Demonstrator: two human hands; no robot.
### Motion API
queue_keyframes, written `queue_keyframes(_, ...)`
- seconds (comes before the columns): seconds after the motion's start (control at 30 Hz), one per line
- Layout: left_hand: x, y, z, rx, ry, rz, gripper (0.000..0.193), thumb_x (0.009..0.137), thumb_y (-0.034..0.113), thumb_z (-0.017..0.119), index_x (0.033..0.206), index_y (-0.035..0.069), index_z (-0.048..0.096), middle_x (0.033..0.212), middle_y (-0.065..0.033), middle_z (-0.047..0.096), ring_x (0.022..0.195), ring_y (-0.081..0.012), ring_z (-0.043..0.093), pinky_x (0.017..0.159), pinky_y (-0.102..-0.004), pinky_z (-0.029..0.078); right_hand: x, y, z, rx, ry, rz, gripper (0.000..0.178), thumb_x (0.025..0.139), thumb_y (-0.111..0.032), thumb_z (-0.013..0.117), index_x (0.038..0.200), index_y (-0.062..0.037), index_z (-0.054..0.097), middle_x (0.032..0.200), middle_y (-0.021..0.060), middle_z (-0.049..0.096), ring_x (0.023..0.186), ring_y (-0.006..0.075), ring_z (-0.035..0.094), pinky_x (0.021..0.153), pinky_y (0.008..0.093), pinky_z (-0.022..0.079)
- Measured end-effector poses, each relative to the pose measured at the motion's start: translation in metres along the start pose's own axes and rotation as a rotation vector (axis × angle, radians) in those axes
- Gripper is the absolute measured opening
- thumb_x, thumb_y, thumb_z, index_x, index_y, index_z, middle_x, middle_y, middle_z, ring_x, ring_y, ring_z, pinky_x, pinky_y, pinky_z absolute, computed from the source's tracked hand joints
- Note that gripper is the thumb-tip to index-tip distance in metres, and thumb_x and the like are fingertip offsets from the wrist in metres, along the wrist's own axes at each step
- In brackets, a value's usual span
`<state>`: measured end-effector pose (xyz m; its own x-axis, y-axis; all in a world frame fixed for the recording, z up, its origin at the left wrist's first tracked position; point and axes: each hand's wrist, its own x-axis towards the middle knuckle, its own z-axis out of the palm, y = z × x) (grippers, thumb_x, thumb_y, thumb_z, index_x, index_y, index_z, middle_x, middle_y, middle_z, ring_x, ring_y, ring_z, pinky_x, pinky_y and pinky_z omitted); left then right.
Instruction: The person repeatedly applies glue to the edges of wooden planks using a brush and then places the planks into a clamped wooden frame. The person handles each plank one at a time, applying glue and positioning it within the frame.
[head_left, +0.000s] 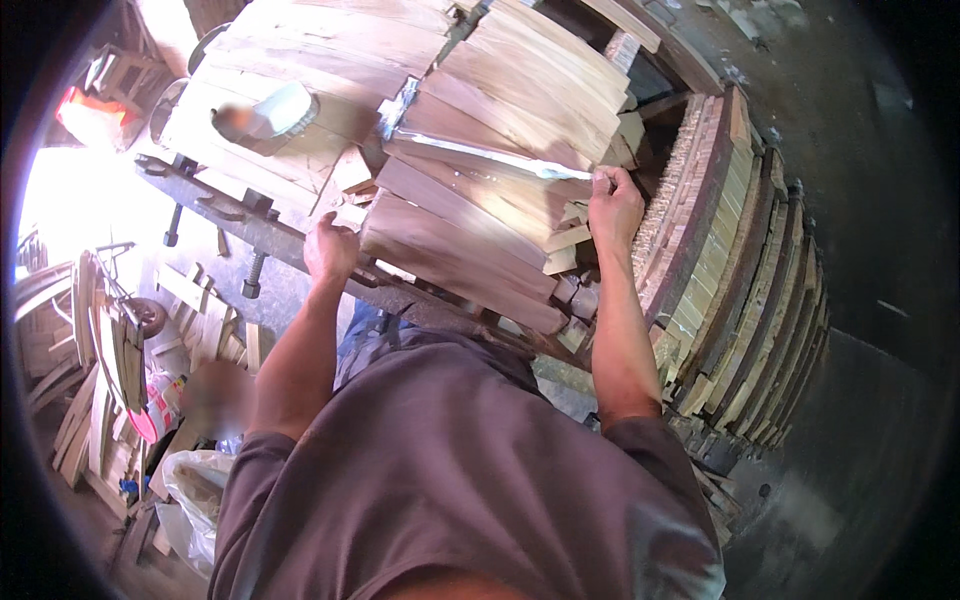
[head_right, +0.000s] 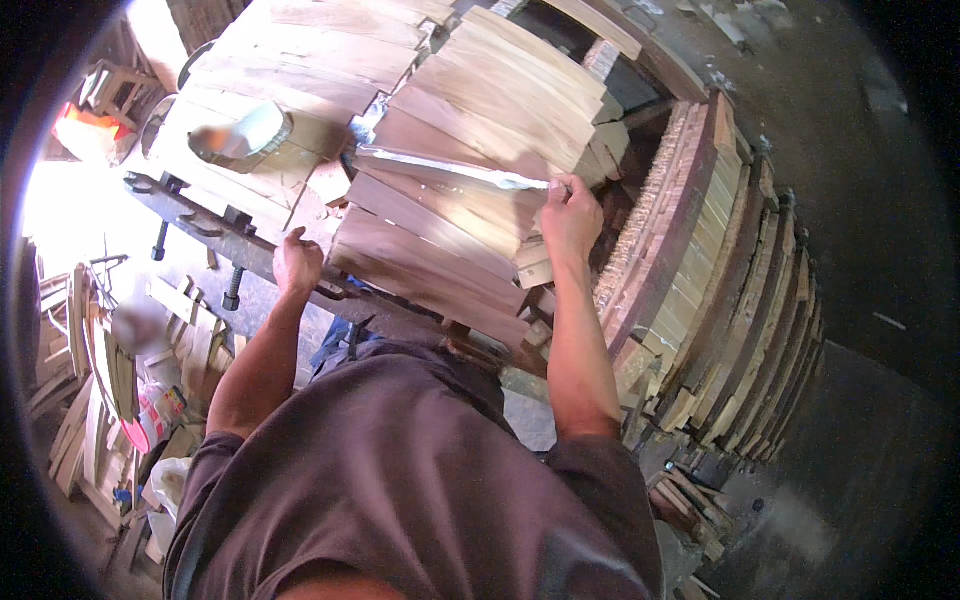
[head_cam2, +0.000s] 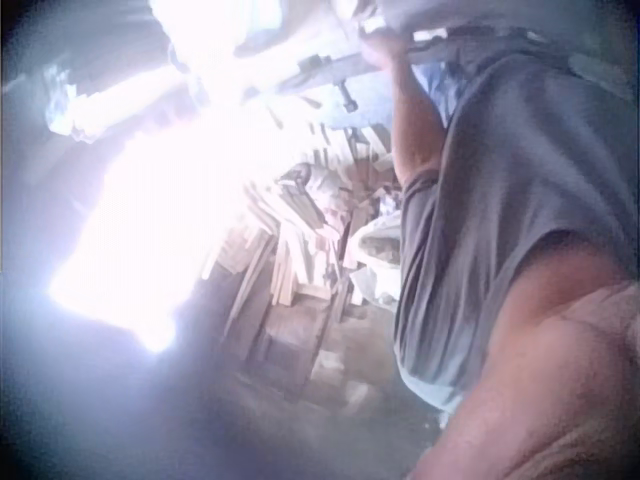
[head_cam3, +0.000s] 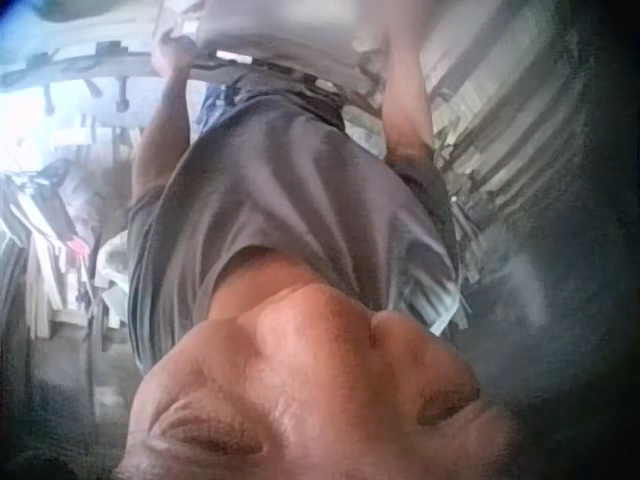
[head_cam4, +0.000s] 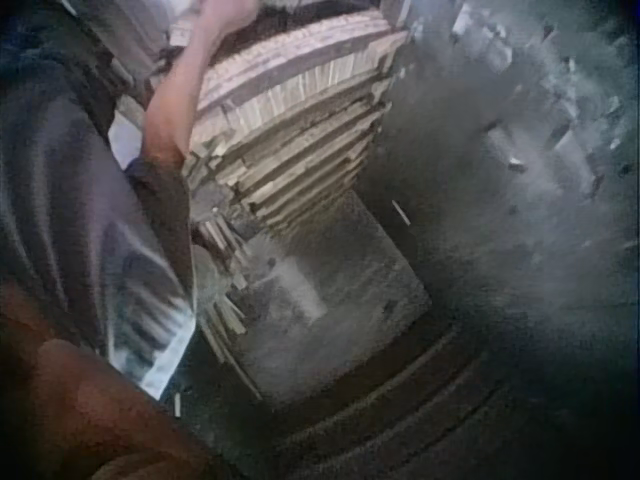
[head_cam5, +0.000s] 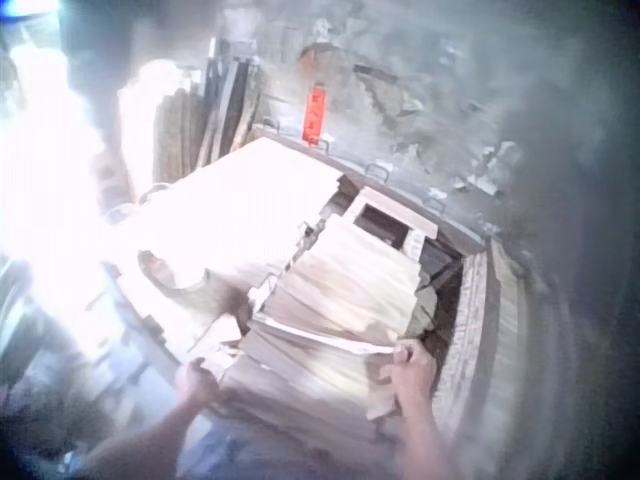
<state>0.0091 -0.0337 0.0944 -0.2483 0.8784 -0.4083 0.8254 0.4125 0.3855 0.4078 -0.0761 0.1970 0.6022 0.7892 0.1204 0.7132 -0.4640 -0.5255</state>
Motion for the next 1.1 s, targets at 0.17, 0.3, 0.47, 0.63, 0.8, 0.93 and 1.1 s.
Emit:
queue_keyframes(0.17, -0.002, 0.004, -0.002, 0.033, 0.014, 0.004, 0.047, 0.084, 0.016, 0.057, 0.128, 0.005, 0.067, 0.109, -0.0271, 0.070, 0.106, -0.0400, 0.068, 0.095, -0.0461, 0.052, 0.007, 0.024, -0.031, -0.105, 0.047, 0.065, 0.012, 0.091, -0.019, 0.065, 0.097, -0.0112, 0.071, 0.089, 0.0148, 0.073, 0.085, 0.0382, 0.069, 0.076, 0.0477, 0.052)
queue_keyframes(0.3, -0.001, 0.002, -0.001, 0.039, 0.007, -0.006, 0.048, 0.083, 0.018, 0.056, 0.129, 0.006, 0.066, 0.110, -0.0277, 0.070, 0.107, -0.0411, 0.068, 0.097, -0.0463, 0.052, 0.012, 0.044, -0.049, -0.188, 0.040, 0.105, 0.011, 0.091, -0.019, 0.064, 0.097, -0.0122, 0.071, 0.091, 0.0122, 0.073, 0.086, 0.0346, 0.070, 0.075, 0.0458, 0.052)
queue_keyframes(0.47, 0.002, 0.001, 0.003, 0.077, 0.025, 0.002, 0.047, 0.084, 0.018, 0.056, 0.129, 0.008, 0.067, 0.112, -0.0274, 0.070, 0.107, -0.0421, 0.067, 0.096, -0.0479, 0.052, 0.017, 0.077, -0.059, -0.289, 0.116, 0.048, 0.012, 0.091, -0.018, 0.062, 0.099, -0.0149, 0.071, 0.093, 0.0117, 0.073, 0.087, 0.0336, 0.070, 0.076, 0.0457, 0.053)
queue_keyframes(0.63, 0.001, 0.001, 0.002, 0.062, 0.035, 0.000, 0.045, 0.084, 0.018, 0.056, 0.126, 0.008, 0.069, 0.111, -0.0285, 0.069, 0.106, -0.0421, 0.067, 0.096, -0.0468, 0.052, 0.016, 0.077, -0.077, -0.261, 0.166, 0.162, 0.016, 0.092, -0.022, 0.064, 0.101, -0.0130, 0.074, 0.092, 0.0153, 0.073, 0.087, 0.0359, 0.070, 0.077, 0.0447, 0.053)
queue_keyframes(0.8, 0.000, 0.000, 0.002, 0.015, 0.021, 0.012, 0.044, 0.085, 0.018, 0.055, 0.125, 0.005, 0.069, 0.107, -0.0299, 0.069, 0.103, -0.0427, 0.068, 0.095, -0.0461, 0.052, 0.020, 0.087, -0.072, -0.023, 0.141, 0.280, 0.021, 0.092, -0.027, 0.067, 0.102, -0.0096, 0.074, 0.090, 0.0200, 0.072, 0.087, 0.0352, 0.071, 0.078, 0.0451, 0.052)
queue_keyframes(0.93, 0.004, -0.005, 0.004, -0.003, 0.022, 0.026, 0.044, 0.085, 0.017, 0.056, 0.124, 0.004, 0.069, 0.103, -0.0276, 0.071, 0.100, -0.0415, 0.070, 0.093, -0.0458, 0.053, 0.017, 0.087, -0.034, 0.089, 0.030, 0.410, 0.019, 0.092, -0.020, 0.065, 0.100, -0.0052, 0.074, 0.084, 0.0154, 0.073, 0.077, 0.0273, 0.069, 0.073, 0.0393, 0.052)
queue_keyframes(1.1, 0.004, -0.005, 0.004, -0.024, -0.010, -0.020, 0.045, 0.084, 0.018, 0.058, 0.126, 0.009, 0.069, 0.104, -0.0250, 0.072, 0.101, -0.0400, 0.070, 0.092, -0.0468, 0.054, 0.015, 0.049, 0.020, 0.443, -0.066, 0.430, 0.023, 0.091, -0.015, 0.063, 0.095, 0.0060, 0.071, 0.080, 0.0136, 0.071, 0.067, 0.0196, 0.063, 0.068, 0.0358, 0.050)
